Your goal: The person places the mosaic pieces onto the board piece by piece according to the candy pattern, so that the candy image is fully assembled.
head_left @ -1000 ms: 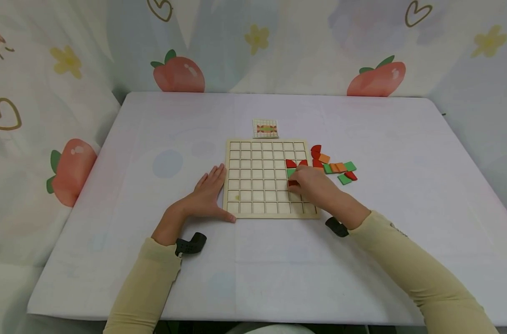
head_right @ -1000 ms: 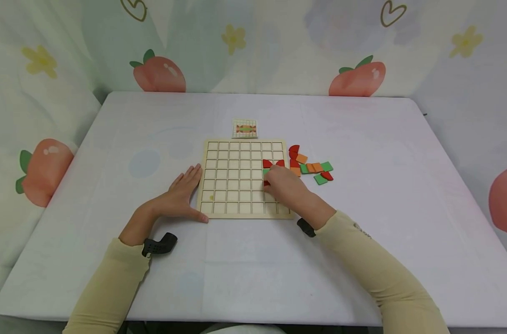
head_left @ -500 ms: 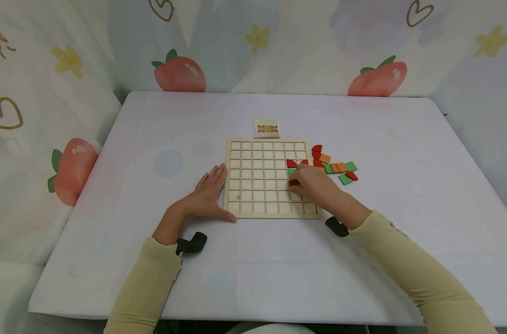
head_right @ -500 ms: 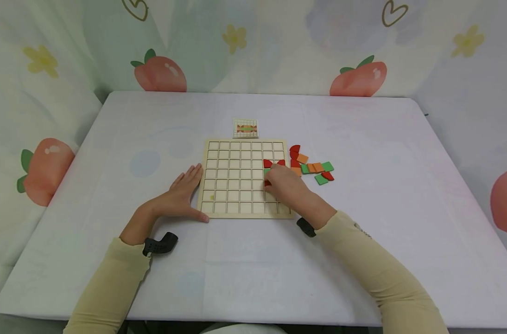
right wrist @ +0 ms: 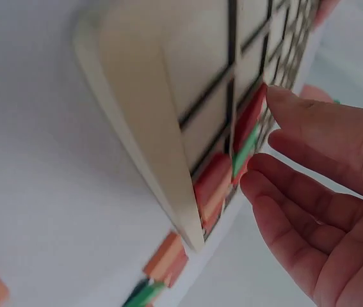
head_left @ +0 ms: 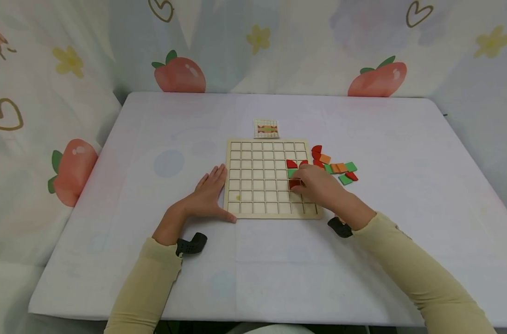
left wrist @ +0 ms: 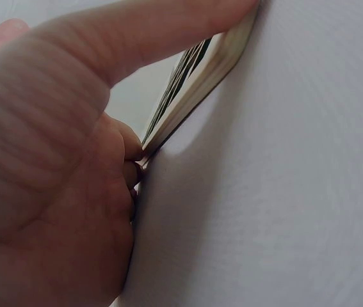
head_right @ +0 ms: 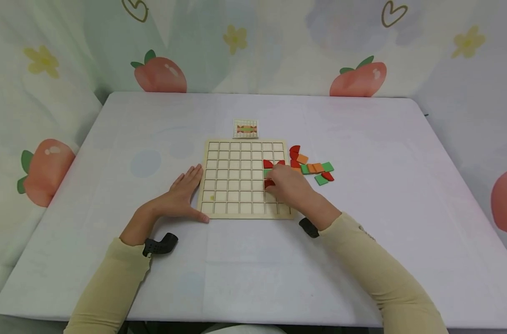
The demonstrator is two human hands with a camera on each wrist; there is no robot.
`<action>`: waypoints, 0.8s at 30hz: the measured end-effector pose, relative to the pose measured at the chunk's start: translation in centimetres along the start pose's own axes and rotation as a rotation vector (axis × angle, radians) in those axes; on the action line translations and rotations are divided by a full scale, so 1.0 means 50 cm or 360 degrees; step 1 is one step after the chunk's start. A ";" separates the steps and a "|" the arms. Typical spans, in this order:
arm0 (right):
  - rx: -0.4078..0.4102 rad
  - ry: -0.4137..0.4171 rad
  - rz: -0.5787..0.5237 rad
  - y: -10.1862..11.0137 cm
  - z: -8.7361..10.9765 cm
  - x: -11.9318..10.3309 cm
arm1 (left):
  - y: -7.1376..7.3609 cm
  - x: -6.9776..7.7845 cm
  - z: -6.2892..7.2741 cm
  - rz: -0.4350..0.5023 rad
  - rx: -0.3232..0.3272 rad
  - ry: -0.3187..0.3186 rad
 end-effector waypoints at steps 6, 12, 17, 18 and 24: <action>0.0034 -0.0052 -0.0071 0.030 -0.001 0.022 | 0.001 0.002 0.003 0.0002 0.0001 -0.0001; 0.0074 -0.0139 -0.0072 0.046 0.003 0.052 | 0.000 0.002 0.001 0.0016 0.0003 -0.0002; 0.0094 -0.0218 -0.0084 0.056 0.008 0.077 | -0.002 -0.003 0.000 -0.0012 0.0002 0.0010; 0.0098 -0.0214 -0.0081 0.058 0.009 0.079 | -0.002 -0.003 0.000 -0.0015 0.0006 0.0006; 0.0096 -0.0270 -0.0061 0.070 0.012 0.100 | -0.003 -0.004 0.001 0.0008 0.0019 -0.0014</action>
Point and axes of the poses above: each hand's wrist, its own z-axis away from the middle knuckle, its own y-axis out of the back of the hand, x = y × z, the point moved 9 cm from there along -z, towards the middle knuckle, and after that the axes turned 14 degrees about x, right-handed, at the moved point
